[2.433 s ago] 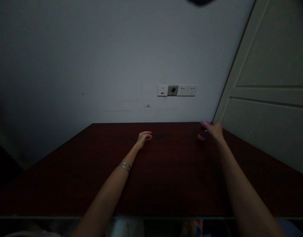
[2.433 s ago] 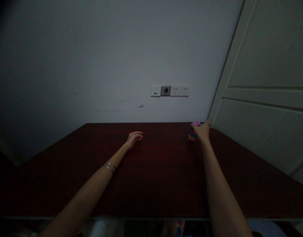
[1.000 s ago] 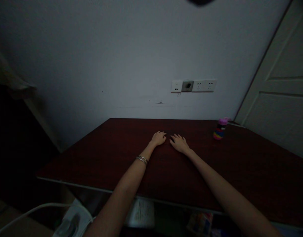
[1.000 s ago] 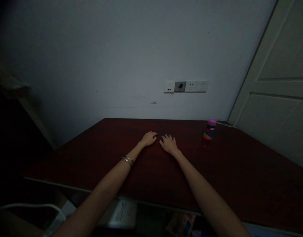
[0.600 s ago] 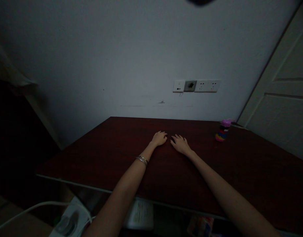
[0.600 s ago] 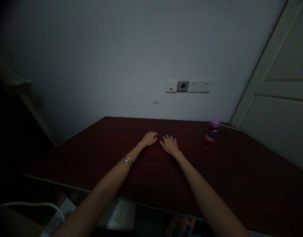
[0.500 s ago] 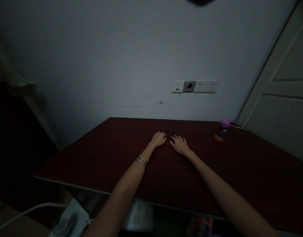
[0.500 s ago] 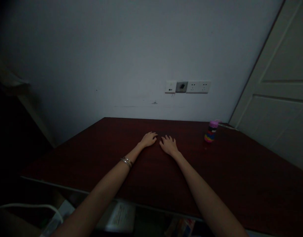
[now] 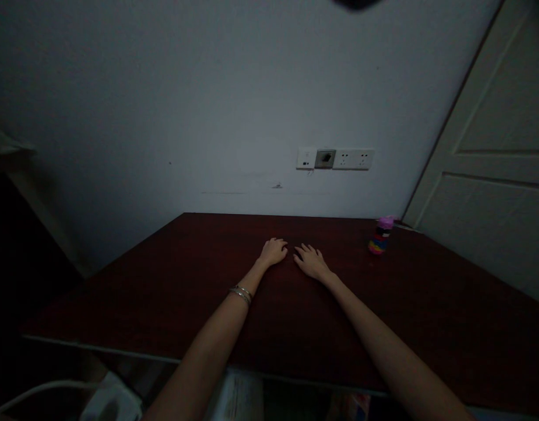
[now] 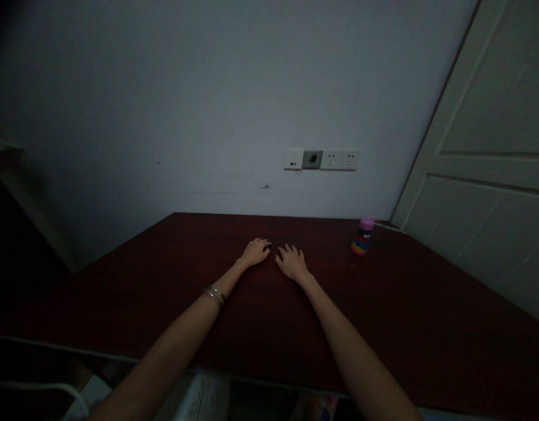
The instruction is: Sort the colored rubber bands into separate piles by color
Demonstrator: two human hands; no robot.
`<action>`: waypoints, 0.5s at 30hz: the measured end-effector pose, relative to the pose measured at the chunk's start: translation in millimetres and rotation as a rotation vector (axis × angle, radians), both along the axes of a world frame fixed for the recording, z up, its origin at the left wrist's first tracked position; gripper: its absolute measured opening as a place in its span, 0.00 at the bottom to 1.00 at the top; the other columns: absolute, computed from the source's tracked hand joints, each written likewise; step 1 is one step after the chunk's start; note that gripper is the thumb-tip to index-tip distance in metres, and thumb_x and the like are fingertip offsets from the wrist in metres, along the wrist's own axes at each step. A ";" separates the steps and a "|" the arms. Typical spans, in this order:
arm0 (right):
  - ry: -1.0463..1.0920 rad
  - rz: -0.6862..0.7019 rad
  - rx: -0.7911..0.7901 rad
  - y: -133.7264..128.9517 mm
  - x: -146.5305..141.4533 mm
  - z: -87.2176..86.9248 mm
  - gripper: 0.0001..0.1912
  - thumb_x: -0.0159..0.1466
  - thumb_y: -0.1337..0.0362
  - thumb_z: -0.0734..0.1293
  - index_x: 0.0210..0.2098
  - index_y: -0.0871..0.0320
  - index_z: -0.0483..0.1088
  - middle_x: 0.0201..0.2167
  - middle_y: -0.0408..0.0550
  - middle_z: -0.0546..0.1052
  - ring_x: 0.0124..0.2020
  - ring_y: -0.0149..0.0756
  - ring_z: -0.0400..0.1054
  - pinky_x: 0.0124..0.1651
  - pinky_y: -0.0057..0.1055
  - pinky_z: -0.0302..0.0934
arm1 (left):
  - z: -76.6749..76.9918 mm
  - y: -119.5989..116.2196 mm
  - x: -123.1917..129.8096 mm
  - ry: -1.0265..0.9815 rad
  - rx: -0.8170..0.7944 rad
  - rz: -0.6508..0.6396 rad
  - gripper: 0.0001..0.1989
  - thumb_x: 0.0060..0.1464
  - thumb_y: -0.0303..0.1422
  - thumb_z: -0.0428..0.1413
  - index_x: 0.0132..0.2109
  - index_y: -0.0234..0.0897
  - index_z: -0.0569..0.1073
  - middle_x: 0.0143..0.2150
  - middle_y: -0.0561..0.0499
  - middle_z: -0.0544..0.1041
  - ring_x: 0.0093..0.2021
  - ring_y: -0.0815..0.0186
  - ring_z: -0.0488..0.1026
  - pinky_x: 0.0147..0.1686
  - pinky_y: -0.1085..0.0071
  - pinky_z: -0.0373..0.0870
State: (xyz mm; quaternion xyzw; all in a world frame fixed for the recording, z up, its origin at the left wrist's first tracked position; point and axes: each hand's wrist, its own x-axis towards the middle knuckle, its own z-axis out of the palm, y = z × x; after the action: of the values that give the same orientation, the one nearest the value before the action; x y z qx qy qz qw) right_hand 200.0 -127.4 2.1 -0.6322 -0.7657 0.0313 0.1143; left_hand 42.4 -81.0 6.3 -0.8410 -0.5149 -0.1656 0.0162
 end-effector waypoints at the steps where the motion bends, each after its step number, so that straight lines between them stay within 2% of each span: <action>1: 0.002 -0.001 -0.001 -0.2 0.0 0.4 0.28 0.65 0.53 0.49 0.60 0.58 0.55 0.63 0.54 0.53 0.63 0.50 0.43 0.60 0.49 0.39 | 0.3 -0.1 0.0 -0.004 0.006 0.000 0.19 0.57 0.33 0.44 0.53 0.38 0.70 0.56 0.48 0.68 0.56 0.59 0.62 0.54 0.62 0.59; 15: 0.012 0.003 0.006 -1.1 0.4 0.3 0.28 0.65 0.53 0.49 0.60 0.58 0.55 0.63 0.54 0.53 0.63 0.50 0.44 0.60 0.49 0.38 | 3.2 -2.3 -0.2 -0.019 0.005 -0.004 0.19 0.56 0.33 0.44 0.52 0.38 0.70 0.55 0.48 0.69 0.54 0.61 0.63 0.53 0.63 0.59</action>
State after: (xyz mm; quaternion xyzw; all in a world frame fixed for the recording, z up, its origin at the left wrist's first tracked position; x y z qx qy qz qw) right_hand 200.4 -128.5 2.4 -0.6306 -0.7660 0.0330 0.1206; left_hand 42.1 -83.4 9.5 -0.8402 -0.5131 -0.1747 0.0131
